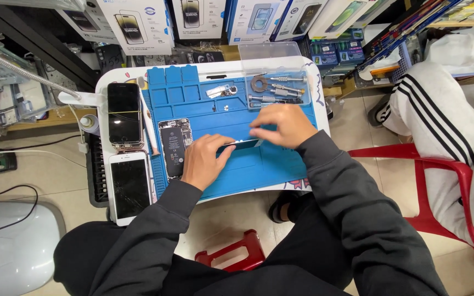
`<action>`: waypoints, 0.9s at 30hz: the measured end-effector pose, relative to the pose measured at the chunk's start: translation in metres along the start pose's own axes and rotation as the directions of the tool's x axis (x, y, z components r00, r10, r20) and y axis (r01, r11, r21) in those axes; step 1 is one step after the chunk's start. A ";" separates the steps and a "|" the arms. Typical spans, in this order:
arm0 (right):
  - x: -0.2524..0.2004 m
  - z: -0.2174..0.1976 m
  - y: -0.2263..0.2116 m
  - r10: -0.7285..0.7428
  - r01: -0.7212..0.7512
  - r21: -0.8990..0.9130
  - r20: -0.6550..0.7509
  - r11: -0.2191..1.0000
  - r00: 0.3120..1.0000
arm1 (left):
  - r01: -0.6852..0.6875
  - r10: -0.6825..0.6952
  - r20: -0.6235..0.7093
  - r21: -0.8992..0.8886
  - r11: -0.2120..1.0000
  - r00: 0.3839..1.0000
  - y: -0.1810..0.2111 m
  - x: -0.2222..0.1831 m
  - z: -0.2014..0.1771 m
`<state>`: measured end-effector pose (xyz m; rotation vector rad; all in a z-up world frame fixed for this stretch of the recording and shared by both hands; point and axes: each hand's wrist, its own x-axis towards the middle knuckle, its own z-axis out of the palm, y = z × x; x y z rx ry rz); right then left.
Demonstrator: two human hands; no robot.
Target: Repairing internal components of a smartphone using precision tools like tweezers and screwdrivers on a dedicated repair mat.
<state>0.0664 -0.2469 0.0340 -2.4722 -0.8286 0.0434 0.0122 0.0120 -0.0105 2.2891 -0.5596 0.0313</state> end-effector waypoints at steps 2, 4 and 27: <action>0.001 0.003 0.030 0.075 -0.085 -0.082 -0.109 0.993 0.991 | 0.000 0.000 -0.003 -0.030 1.000 1.000 0.002 0.001 -0.002; 0.000 0.003 0.056 0.137 -0.173 -0.153 -0.221 0.973 0.966 | 0.000 -0.001 -0.008 -0.059 0.998 1.000 0.002 0.000 -0.001; -0.013 -0.019 0.073 0.349 -0.408 -0.299 -0.233 0.863 0.908 | 0.102 -0.103 0.001 -0.114 0.988 0.995 -0.009 -0.003 0.011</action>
